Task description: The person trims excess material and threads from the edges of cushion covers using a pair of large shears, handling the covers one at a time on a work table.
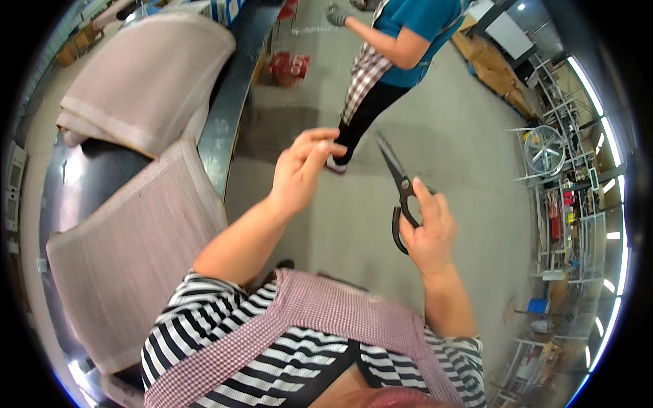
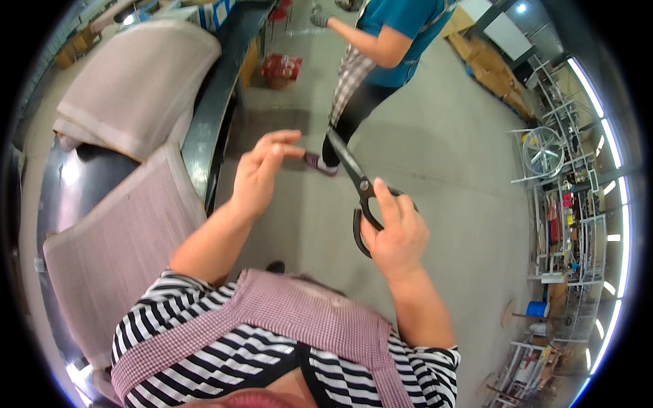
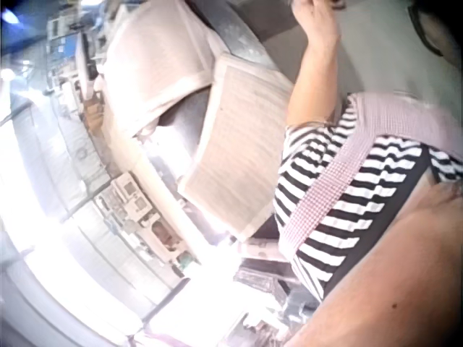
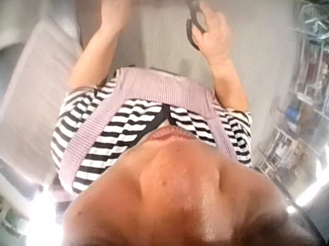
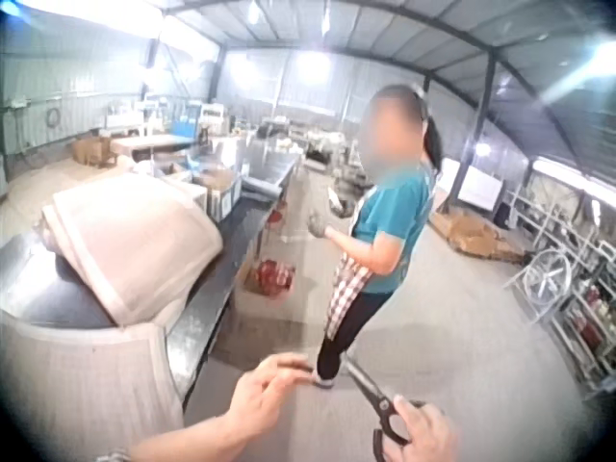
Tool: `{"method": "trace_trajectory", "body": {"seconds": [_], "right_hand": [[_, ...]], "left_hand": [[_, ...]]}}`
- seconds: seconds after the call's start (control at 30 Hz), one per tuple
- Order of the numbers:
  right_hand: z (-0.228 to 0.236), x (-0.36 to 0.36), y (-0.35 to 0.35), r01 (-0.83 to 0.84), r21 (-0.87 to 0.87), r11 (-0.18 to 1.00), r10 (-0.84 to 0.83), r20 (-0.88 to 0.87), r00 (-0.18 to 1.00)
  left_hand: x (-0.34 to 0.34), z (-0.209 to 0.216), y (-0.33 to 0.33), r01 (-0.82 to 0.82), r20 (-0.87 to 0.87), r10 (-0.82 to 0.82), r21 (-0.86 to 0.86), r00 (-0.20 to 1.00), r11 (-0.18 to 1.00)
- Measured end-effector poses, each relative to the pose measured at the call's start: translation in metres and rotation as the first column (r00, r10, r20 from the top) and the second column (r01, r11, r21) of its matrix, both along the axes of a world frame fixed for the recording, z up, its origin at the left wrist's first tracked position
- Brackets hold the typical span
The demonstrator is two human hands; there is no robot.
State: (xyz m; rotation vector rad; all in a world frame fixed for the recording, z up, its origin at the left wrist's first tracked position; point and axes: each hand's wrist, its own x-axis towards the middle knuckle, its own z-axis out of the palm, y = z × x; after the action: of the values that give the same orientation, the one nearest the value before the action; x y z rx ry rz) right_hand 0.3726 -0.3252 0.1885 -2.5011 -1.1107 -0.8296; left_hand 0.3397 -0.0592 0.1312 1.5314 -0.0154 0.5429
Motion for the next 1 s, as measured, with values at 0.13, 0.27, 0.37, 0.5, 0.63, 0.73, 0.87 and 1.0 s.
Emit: {"method": "trace_trajectory", "body": {"seconds": [0.13, 0.27, 0.37, 0.5, 0.63, 0.73, 0.87, 1.0], "right_hand": [[0.026, 0.031, 0.012, 0.061, -0.101, 0.993, -0.024, 0.331, 0.943], [0.067, 0.051, 0.023, 0.067, -0.139, 0.988, 0.000, 0.437, 0.899], [0.080, 0.056, 0.028, 0.087, -0.130, 0.988, -0.017, 0.460, 0.888], [0.095, 0.057, 0.044, 0.088, -0.036, 0.995, -0.079, 0.201, 0.976], [0.114, 0.081, 0.065, 0.162, 0.595, 0.787, 0.543, -0.794, 0.274], [0.103, 0.075, 0.076, 0.315, 0.764, 0.563, 0.823, -0.556, -0.121], [0.071, 0.065, 0.075, 0.265, 0.768, 0.583, 0.811, -0.570, -0.132], [0.045, 0.051, 0.068, 0.293, 0.726, 0.621, 0.778, -0.617, -0.121]], "left_hand": [[0.001, -0.026, 0.003, 0.049, -0.012, -0.056, -0.328, 0.998, 0.943], [-0.002, -0.011, 0.004, 0.067, -0.131, -0.186, -0.615, 0.974, 0.786], [-0.005, -0.010, 0.004, 0.056, -0.147, -0.188, -0.624, 0.971, 0.780], [-0.008, -0.011, 0.008, 0.073, -0.133, -0.194, -0.611, 0.972, 0.788], [-0.008, -0.014, 0.007, 0.079, -0.128, -0.199, -0.618, 0.972, 0.782], [-0.007, -0.023, 0.007, 0.128, -0.100, -0.238, -0.615, 0.966, 0.778], [-0.008, -0.022, 0.010, 0.087, -0.147, -0.234, -0.643, 0.961, 0.761], [-0.009, -0.022, 0.016, 0.041, -0.160, -0.205, -0.683, 0.966, 0.729]]}}
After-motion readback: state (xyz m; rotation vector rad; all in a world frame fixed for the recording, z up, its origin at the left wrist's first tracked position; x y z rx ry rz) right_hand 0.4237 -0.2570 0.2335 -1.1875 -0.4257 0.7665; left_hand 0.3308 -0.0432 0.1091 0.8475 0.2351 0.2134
